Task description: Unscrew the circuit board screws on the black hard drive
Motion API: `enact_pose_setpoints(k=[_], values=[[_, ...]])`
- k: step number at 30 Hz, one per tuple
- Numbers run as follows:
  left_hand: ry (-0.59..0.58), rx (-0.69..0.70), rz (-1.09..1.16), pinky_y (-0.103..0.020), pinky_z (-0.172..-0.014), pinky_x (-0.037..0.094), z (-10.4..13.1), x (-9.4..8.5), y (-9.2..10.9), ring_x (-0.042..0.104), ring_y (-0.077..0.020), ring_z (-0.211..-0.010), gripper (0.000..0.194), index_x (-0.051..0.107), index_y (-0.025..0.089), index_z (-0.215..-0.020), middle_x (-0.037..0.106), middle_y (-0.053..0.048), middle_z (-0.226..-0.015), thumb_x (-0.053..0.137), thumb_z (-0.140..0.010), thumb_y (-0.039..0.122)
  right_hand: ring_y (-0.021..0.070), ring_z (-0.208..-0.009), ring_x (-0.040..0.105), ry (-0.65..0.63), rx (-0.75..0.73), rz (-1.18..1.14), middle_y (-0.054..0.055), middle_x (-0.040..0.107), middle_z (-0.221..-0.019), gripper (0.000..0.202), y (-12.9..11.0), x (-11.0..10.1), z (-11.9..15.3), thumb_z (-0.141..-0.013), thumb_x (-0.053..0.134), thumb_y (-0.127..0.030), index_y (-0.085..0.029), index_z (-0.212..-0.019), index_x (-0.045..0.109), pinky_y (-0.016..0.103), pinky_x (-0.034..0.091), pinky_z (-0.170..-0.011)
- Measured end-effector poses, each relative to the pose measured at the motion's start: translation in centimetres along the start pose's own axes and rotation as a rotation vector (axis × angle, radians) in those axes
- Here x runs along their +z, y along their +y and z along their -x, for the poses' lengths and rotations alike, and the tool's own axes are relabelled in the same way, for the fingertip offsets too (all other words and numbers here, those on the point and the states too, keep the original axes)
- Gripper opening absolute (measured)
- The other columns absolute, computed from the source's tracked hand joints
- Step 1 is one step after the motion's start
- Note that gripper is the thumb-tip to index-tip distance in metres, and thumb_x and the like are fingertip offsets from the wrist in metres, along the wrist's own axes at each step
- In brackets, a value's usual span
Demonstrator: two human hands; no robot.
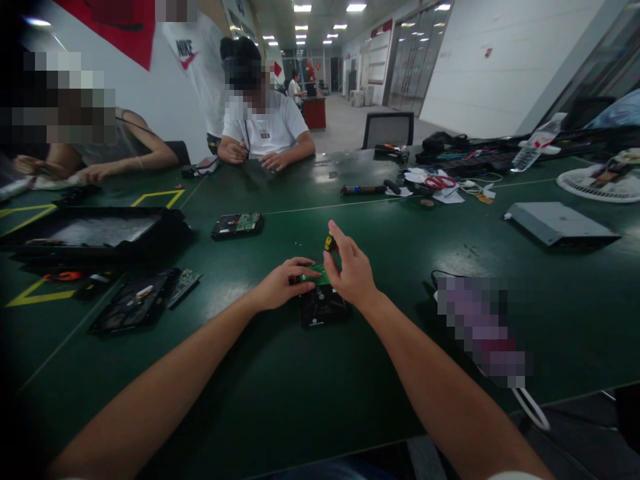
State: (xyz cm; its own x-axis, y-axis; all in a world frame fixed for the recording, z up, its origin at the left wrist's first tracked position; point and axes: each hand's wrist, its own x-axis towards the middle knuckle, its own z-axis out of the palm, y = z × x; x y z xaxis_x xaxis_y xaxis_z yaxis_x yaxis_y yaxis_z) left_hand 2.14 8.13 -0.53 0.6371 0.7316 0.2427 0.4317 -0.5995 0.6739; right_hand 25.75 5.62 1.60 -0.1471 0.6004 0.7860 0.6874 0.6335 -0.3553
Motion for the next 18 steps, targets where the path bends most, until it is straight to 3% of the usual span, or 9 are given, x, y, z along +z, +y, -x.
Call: enact_pose_setpoints(k=[2,7,12,18], values=[[0.0,0.01,-0.001,-0.053,-0.118,0.043,0.03,-0.04,0.02,0.054,-0.0281,-0.136,0.027,0.076,0.033,-0.124,0.058,-0.008,-0.143,0.072,-0.097,0.034,0.0263,-0.111,0.072,0.001,0.003,-0.009,0.01,0.054,-0.156,0.073,0.03,0.05,0.0,-0.102,0.055,-0.03,-0.034,-0.166,0.019,0.048,0.064,-0.098],[0.013,0.023,-0.017,-0.052,-0.116,0.044,0.05,-0.1,-0.01,0.056,-0.0287,-0.133,0.028,0.076,0.032,-0.124,0.059,-0.009,-0.143,0.073,-0.096,0.034,0.0233,-0.09,0.073,0.03,0.023,-0.012,0.01,0.063,-0.145,0.072,0.28,0.29,0.09,-0.1,0.062,-0.033,-0.035,-0.163,0.028,0.047,0.066,-0.088],[0.005,0.031,-0.016,-0.052,-0.117,0.042,-0.01,-0.05,-0.27,0.056,-0.0282,-0.133,0.028,0.076,0.032,-0.124,0.059,-0.009,-0.143,0.073,-0.096,0.034,0.0239,-0.097,0.073,0.009,0.016,-0.038,0.012,0.058,-0.15,0.074,0.19,0.28,0.07,-0.101,0.057,-0.029,-0.033,-0.165,0.021,0.047,0.065,-0.092],[-0.003,0.01,-0.011,-0.053,-0.117,0.042,0.05,-0.07,-0.24,0.054,-0.029,-0.135,0.028,0.076,0.032,-0.124,0.058,-0.009,-0.143,0.074,-0.096,0.035,0.0221,-0.086,0.073,0.026,0.055,-0.052,0.011,0.062,-0.144,0.071,0.4,0.5,0.17,-0.101,0.059,-0.035,-0.034,-0.163,0.025,0.045,0.068,-0.084]])
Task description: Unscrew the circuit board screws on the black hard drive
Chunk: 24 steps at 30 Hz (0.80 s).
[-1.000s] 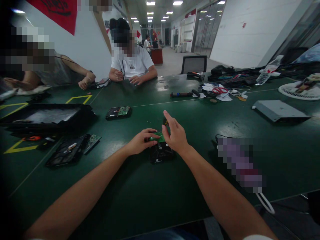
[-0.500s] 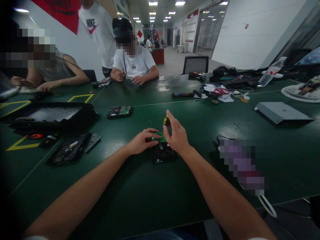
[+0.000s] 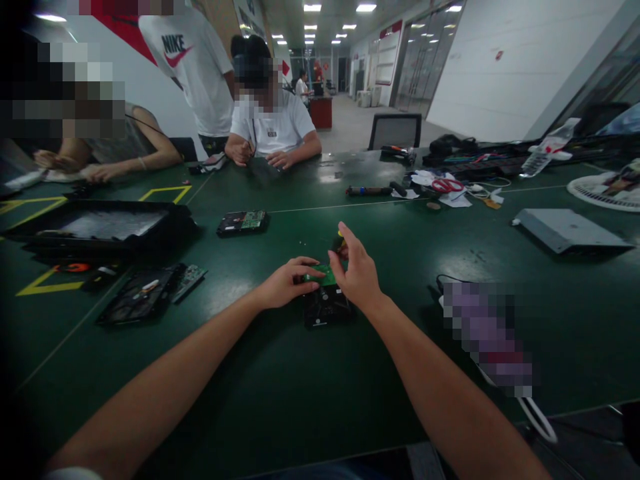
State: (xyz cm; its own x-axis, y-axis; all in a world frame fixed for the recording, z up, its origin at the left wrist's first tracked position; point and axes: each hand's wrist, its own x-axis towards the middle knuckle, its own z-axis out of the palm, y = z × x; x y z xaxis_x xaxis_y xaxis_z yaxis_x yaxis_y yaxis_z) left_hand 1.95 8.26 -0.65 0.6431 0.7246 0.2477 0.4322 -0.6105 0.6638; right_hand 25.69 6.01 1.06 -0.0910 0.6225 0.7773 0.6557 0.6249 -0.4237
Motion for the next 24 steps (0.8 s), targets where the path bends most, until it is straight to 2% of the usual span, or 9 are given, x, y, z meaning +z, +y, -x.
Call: enact_pose_setpoints(k=[4,11,16,21,24], values=[[0.008,0.011,0.009,-0.052,-0.117,0.042,-0.02,0.04,0.02,0.055,-0.0283,-0.134,0.028,0.076,0.031,-0.123,0.058,-0.009,-0.143,0.073,-0.096,0.034,0.0232,-0.088,0.074,-0.012,-0.004,0.012,0.012,0.061,-0.145,0.07,0.03,0.0,0.09,-0.101,0.059,-0.034,-0.034,-0.163,0.025,0.047,0.068,-0.084],[0.016,0.005,0.011,-0.053,-0.117,0.042,-0.08,0.15,-0.05,0.056,-0.0288,-0.133,0.028,0.077,0.031,-0.122,0.059,-0.008,-0.143,0.074,-0.095,0.034,0.0267,-0.114,0.074,-0.037,-0.006,-0.06,0.014,0.056,-0.154,0.068,-0.01,0.04,-0.1,-0.105,0.051,-0.031,-0.031,-0.165,0.019,0.05,0.064,-0.099],[0.016,0.005,0.009,-0.053,-0.117,0.043,-0.03,0.0,0.19,0.057,-0.0283,-0.132,0.027,0.077,0.031,-0.122,0.058,-0.009,-0.144,0.074,-0.095,0.032,0.0241,-0.111,0.075,-0.051,0.017,-0.14,0.013,0.059,-0.15,0.069,-0.16,0.1,-0.08,-0.104,0.052,-0.027,-0.031,-0.164,0.02,0.047,0.065,-0.099],[0.017,0.008,0.015,-0.053,-0.116,0.043,-0.07,0.0,0.2,0.056,-0.0286,-0.134,0.027,0.077,0.031,-0.122,0.06,-0.009,-0.142,0.074,-0.095,0.032,0.0257,-0.107,0.075,-0.015,0.002,-0.062,0.011,0.061,-0.147,0.068,-0.16,0.07,-0.04,-0.102,0.059,-0.031,-0.034,-0.162,0.029,0.049,0.066,-0.095],[0.021,0.009,0.013,-0.053,-0.117,0.043,-0.13,0.06,0.05,0.056,-0.0284,-0.134,0.028,0.077,0.031,-0.123,0.06,-0.009,-0.142,0.074,-0.095,0.033,0.0263,-0.105,0.074,-0.011,-0.009,-0.03,0.01,0.061,-0.146,0.069,-0.14,0.04,-0.03,-0.101,0.06,-0.032,-0.036,-0.162,0.028,0.05,0.067,-0.094]])
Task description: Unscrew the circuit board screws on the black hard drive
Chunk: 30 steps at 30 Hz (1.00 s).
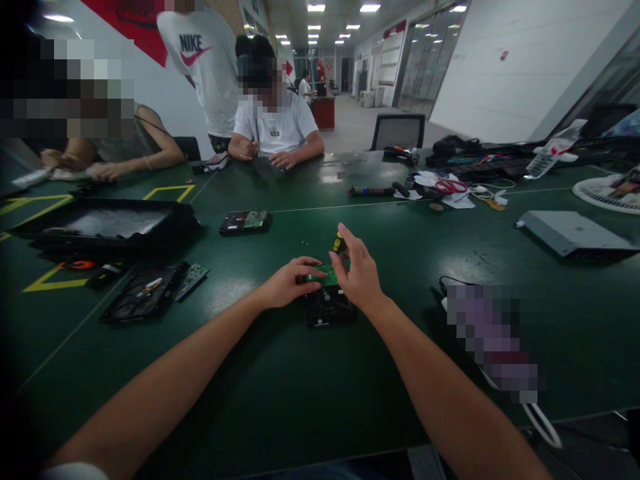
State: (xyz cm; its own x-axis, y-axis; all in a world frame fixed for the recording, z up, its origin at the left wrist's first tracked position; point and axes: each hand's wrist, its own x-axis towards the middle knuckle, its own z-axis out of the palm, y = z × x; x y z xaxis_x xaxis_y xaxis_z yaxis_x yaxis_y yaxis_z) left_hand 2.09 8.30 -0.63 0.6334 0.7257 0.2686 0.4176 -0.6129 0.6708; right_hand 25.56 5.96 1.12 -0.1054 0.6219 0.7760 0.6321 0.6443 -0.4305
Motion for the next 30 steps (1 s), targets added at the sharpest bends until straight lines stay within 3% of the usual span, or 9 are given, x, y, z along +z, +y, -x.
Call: enact_pose_setpoints(k=[6,12,20,30], values=[[-0.008,0.011,-0.006,-0.053,-0.117,0.042,-0.06,0.05,-0.22,0.056,-0.0289,-0.134,0.028,0.076,0.032,-0.123,0.059,-0.008,-0.143,0.075,-0.095,0.033,0.0249,-0.112,0.074,-0.031,0.002,-0.097,0.012,0.054,-0.155,0.068,-0.09,0.1,-0.08,-0.105,0.05,-0.027,-0.034,-0.165,0.019,0.048,0.066,-0.098],[-0.004,0.006,-0.006,-0.053,-0.117,0.043,0.03,0.01,-0.14,0.056,-0.0292,-0.134,0.028,0.077,0.031,-0.123,0.059,-0.009,-0.144,0.075,-0.095,0.034,0.0245,-0.1,0.074,0.02,0.003,0.005,0.012,0.056,-0.152,0.07,-0.06,0.17,0.08,-0.101,0.06,-0.032,-0.036,-0.163,0.027,0.049,0.067,-0.091],[-0.009,-0.001,0.0,-0.053,-0.117,0.043,0.04,-0.07,0.11,0.056,-0.0287,-0.134,0.027,0.077,0.031,-0.123,0.059,-0.009,-0.143,0.074,-0.095,0.033,0.0239,-0.114,0.073,-0.035,0.021,-0.146,0.014,0.055,-0.152,0.067,-0.2,0.18,-0.01,-0.105,0.049,-0.026,-0.03,-0.165,0.018,0.049,0.063,-0.104],[0.001,0.019,-0.003,-0.053,-0.117,0.042,0.03,0.11,-0.26,0.056,-0.0285,-0.133,0.027,0.077,0.031,-0.122,0.059,-0.009,-0.142,0.075,-0.095,0.032,0.0283,-0.117,0.07,0.006,-0.016,-0.053,0.012,0.055,-0.152,0.071,0.05,0.25,0.03,-0.102,0.055,-0.027,-0.034,-0.165,0.022,0.054,0.064,-0.101]])
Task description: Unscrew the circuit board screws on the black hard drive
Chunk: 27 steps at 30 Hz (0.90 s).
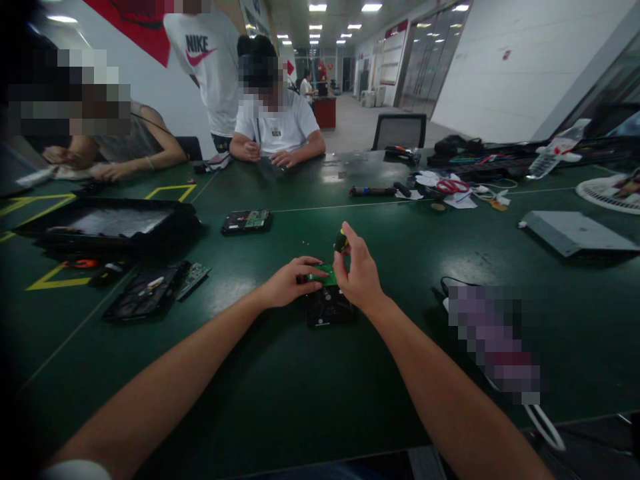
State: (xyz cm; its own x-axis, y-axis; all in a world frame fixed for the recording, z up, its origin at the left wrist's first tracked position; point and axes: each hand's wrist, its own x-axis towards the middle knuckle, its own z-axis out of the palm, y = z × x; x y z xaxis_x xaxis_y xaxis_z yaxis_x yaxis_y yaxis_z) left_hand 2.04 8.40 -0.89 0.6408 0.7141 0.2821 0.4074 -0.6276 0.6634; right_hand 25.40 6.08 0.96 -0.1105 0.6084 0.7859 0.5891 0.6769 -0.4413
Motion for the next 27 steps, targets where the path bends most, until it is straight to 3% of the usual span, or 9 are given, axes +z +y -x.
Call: enact_pose_setpoints(k=[7,12,21,27], values=[[0.003,-0.006,0.008,-0.053,-0.116,0.043,0.05,-0.05,0.06,0.056,-0.0289,-0.133,0.028,0.077,0.031,-0.123,0.059,-0.009,-0.143,0.075,-0.095,0.033,0.0308,-0.135,0.06,0.026,0.017,-0.136,0.014,0.046,-0.156,0.07,0.07,0.19,-0.05,-0.101,0.056,-0.023,-0.034,-0.163,0.025,0.056,0.062,-0.105],[-0.001,-0.018,0.006,-0.053,-0.116,0.044,-0.05,-0.06,0.16,0.056,-0.029,-0.133,0.028,0.077,0.031,-0.123,0.059,-0.009,-0.143,0.075,-0.095,0.033,0.0281,-0.134,0.061,0.024,0.04,-0.265,0.013,0.042,-0.154,0.067,-0.06,0.52,0.06,-0.103,0.052,-0.02,-0.035,-0.162,0.025,0.054,0.06,-0.109],[0.014,-0.019,0.015,-0.053,-0.115,0.045,-0.02,-0.09,0.3,0.058,-0.0292,-0.131,0.028,0.077,0.03,-0.122,0.06,-0.01,-0.141,0.075,-0.095,0.032,0.0295,-0.124,0.064,0.053,-0.009,-0.058,0.014,0.048,-0.145,0.071,-0.28,-0.08,-0.25,-0.097,0.063,-0.02,-0.036,-0.16,0.033,0.05,0.069,-0.092],[0.021,-0.004,0.009,-0.052,-0.116,0.044,-0.06,-0.08,0.44,0.058,-0.0286,-0.131,0.027,0.078,0.029,-0.121,0.061,-0.011,-0.14,0.076,-0.094,0.03,0.0265,-0.121,0.067,0.039,-0.011,-0.106,0.014,0.046,-0.15,0.07,-0.41,-0.09,-0.19,-0.1,0.056,-0.017,-0.034,-0.162,0.03,0.049,0.067,-0.098]])
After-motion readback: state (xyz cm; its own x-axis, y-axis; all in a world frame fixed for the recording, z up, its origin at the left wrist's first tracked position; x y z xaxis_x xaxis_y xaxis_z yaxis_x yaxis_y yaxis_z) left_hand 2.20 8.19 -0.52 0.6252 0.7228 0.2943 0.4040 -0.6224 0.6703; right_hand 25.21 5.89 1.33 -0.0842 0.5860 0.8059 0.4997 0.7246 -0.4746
